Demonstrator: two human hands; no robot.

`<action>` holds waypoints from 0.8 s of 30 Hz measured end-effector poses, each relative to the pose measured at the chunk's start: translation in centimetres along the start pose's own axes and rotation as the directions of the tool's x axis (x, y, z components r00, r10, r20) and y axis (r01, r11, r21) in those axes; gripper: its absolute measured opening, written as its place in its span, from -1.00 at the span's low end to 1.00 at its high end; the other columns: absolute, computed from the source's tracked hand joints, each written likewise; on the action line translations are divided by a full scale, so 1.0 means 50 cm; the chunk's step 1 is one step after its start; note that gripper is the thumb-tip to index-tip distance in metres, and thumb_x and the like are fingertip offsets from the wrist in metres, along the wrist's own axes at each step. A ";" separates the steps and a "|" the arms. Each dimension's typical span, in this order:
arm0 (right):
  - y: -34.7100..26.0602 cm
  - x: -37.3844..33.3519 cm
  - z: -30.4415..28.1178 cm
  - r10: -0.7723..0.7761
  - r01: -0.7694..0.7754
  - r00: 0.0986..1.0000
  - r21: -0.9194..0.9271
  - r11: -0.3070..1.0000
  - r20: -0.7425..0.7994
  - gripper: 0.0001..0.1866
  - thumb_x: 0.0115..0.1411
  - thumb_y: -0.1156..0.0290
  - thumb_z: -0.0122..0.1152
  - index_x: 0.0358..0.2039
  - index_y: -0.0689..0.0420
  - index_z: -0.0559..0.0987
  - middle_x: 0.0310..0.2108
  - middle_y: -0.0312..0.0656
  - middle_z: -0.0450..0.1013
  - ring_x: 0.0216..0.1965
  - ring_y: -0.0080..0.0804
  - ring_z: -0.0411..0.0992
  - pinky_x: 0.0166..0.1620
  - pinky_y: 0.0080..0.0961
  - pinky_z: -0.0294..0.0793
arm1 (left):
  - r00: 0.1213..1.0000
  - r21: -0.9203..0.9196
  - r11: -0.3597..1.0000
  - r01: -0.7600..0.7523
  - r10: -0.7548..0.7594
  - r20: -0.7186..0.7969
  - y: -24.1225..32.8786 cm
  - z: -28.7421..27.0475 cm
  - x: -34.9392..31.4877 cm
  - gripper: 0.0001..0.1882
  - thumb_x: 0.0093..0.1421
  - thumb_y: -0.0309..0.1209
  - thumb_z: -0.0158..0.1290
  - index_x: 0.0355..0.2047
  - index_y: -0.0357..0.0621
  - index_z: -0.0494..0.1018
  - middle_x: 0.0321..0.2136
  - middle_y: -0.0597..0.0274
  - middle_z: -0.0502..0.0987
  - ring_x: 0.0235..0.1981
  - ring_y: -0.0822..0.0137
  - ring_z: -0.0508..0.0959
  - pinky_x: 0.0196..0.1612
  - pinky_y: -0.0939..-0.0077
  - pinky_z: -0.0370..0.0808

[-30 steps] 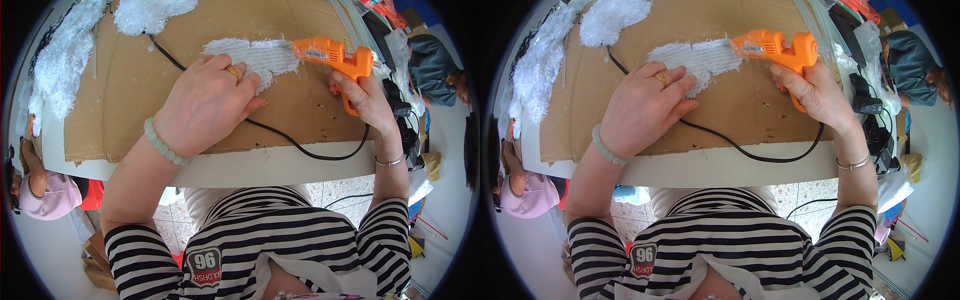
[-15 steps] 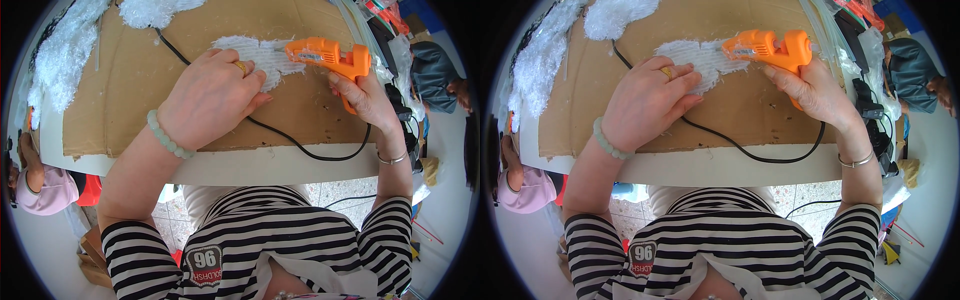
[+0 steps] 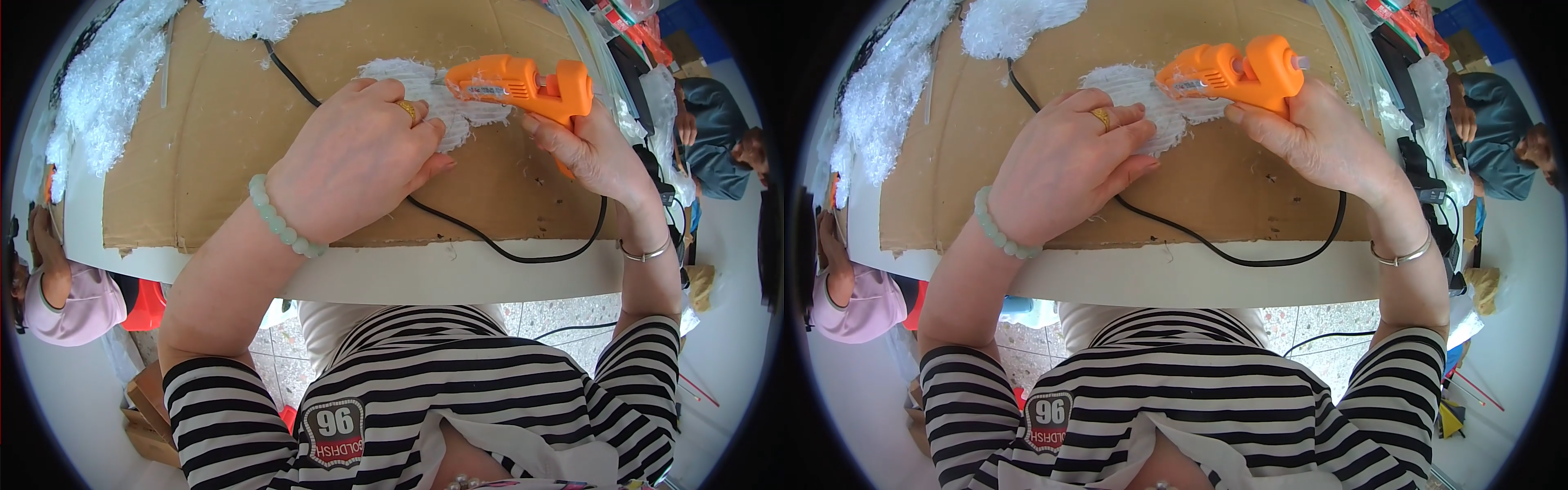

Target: Using a hot glue gun to attach fiberfill stuffing to a cardboard base to create decorative toy wings.

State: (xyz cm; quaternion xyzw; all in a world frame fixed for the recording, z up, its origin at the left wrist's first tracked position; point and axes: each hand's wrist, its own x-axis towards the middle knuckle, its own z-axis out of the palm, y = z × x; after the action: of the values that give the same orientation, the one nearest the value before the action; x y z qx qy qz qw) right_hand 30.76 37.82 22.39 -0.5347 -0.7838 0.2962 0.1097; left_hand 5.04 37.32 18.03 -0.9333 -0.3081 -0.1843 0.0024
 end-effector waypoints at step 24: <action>0.006 0.020 -0.007 0.026 -0.027 0.999 0.025 0.999 0.048 -0.66 0.24 0.21 0.08 -0.18 0.26 0.44 -0.39 -0.29 0.38 -0.36 -0.54 0.32 -0.26 -0.62 0.33 | 1.000 0.027 0.999 -0.019 0.019 0.011 0.002 0.003 -0.006 -0.67 -0.06 -0.31 0.20 -0.30 -0.21 0.45 -0.24 0.13 0.55 -0.38 0.24 0.47 -0.32 0.42 0.47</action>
State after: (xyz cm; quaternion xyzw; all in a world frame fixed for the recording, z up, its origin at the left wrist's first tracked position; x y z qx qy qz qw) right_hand 30.74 38.92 22.35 -0.5364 -0.7752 0.3201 0.0940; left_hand 4.93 37.07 17.79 -0.9370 -0.3018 -0.1752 0.0150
